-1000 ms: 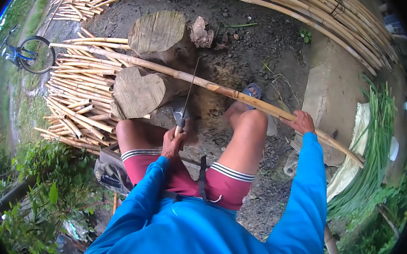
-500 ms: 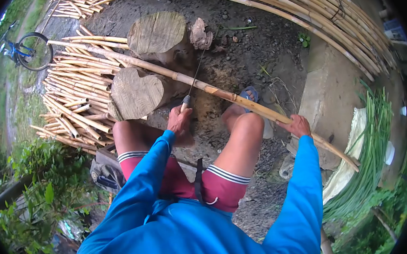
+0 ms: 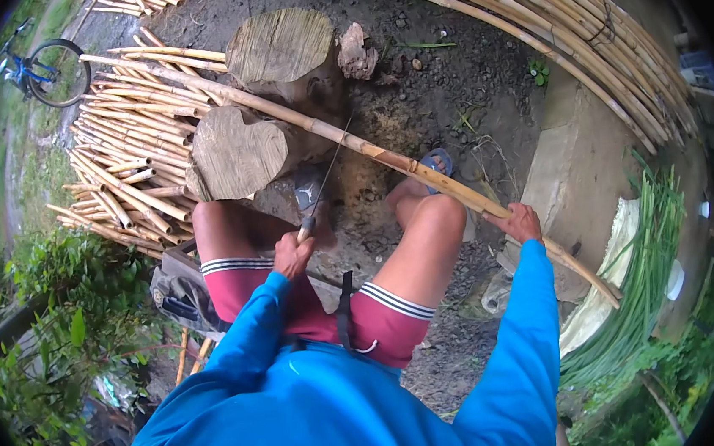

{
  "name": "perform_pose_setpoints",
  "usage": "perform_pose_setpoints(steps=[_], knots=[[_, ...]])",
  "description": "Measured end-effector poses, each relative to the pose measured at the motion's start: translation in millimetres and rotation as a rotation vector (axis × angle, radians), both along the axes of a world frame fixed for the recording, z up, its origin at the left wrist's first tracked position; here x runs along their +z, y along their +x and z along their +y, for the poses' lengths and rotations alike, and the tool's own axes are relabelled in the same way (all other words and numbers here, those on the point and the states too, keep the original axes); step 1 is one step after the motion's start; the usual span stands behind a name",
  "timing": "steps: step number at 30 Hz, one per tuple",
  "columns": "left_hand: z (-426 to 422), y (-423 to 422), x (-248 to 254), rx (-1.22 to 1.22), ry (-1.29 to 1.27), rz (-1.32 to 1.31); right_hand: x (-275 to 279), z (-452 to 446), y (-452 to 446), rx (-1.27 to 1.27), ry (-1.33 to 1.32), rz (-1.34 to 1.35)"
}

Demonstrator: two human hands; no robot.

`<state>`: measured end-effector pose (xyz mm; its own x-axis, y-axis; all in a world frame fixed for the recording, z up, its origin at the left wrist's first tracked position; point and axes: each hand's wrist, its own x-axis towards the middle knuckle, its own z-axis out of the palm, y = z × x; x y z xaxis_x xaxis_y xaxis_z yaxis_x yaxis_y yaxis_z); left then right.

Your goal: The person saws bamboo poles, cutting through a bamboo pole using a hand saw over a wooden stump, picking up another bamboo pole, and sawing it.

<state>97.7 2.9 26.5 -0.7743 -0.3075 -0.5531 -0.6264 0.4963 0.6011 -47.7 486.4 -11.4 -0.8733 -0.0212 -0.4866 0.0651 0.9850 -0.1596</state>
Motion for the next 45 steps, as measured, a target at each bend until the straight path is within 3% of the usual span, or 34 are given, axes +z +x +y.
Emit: perform_pose_setpoints(steps=[4, 7, 9, 11, 12, 14, 16, 17, 19, 20, 23, 27, 29, 32, 33, 36, 38, 40, 42, 45], knots=[[-33.8, 38.6, 54.2, -0.005, 0.089, -0.07, -3.9, 3.7, -1.9, 0.021, 0.054, -0.051], [-71.9, 54.8, 88.5, 0.168, 0.235, -0.043, -3.8, 14.2, -9.4, 0.154, 0.023, 0.016], [-95.9, 61.9, 99.2, 0.345, 0.276, 0.075, 44.0, 0.7, -19.9, 0.093, -0.076, -0.017], [-123.5, 69.6, 88.8, 0.458, 0.279, 0.244, 82.8, -10.8, -44.9, 0.18, 0.027, 0.045], [-128.1, 64.6, 93.5, 0.546, 0.361, 0.274, 129.6, -32.2, -46.7, 0.182, 0.033, 0.029], [-131.9, 56.0, 94.0, 0.731, 0.559, 0.341, 231.4, -93.9, -58.8, 0.04, -0.283, -0.05], [-135.4, 53.2, 83.1, 0.821, 0.604, 0.408, 231.4, -64.4, -27.1, -0.232, -0.422, -0.16], [-139.0, 54.8, 78.3, 0.873, 0.625, 0.433, 205.5, -32.2, -15.5, -0.208, -0.383, -0.341], [-138.9, 60.0, 73.8, 0.845, 0.657, 0.506, 162.4, -7.2, 53.2, -0.339, -0.548, -0.255], [-138.7, 58.8, 75.4, 0.83, 0.654, 0.528, 141.4, -6.1, 76.5, -0.393, -0.383, -0.248], [-142.8, 56.1, 71.8, 0.784, 0.679, 0.55, 134.7, -53.7, 99.5, -0.311, -0.539, -0.402], [-147.0, 60.4, 70.1, 0.788, 0.803, 0.578, 236.8, -204.1, 39.5, -0.228, -0.747, -0.316], [-147.0, 61.8, 74.2, 0.828, 0.818, 0.64, 287.8, -263.9, 24.4, -0.282, -1.16, -0.275], [-147.9, 66.0, 74.9, 0.832, 0.821, 0.611, 270.2, -243.2, 35.2, -0.361, -1.261, -0.91], [-146.9, 67.3, 77.2, 0.819, 0.806, 0.598, 260.5, -243.6, 50.3, -0.489, -1.23, -0.983], [-142.5, 69.6, 75.1, 0.828, 0.802, 0.609, 258.4, -281.3, 74.3, -0.61, -1.029, -0.748], [-139.5, 66.3, 61.4, 0.747, 0.66, 0.671, 254.9, -296.3, 67.4, -0.45, -0.786, -0.638], [-138.2, 64.5, 55.3, 0.736, 0.612, 0.657, 257.0, -317.2, 58.4, -0.426, -0.812, -0.608], [-142.6, 65.1, 57.3, 0.72, 0.588, 0.661, 253.3, -332.1, 42.5, -0.246, -0.764, -0.412], [-147.5, 64.0, 57.9, 0.803, 0.721, 0.686, 250.0, -381.3, 7.1, -0.089, -0.765, -0.289]])
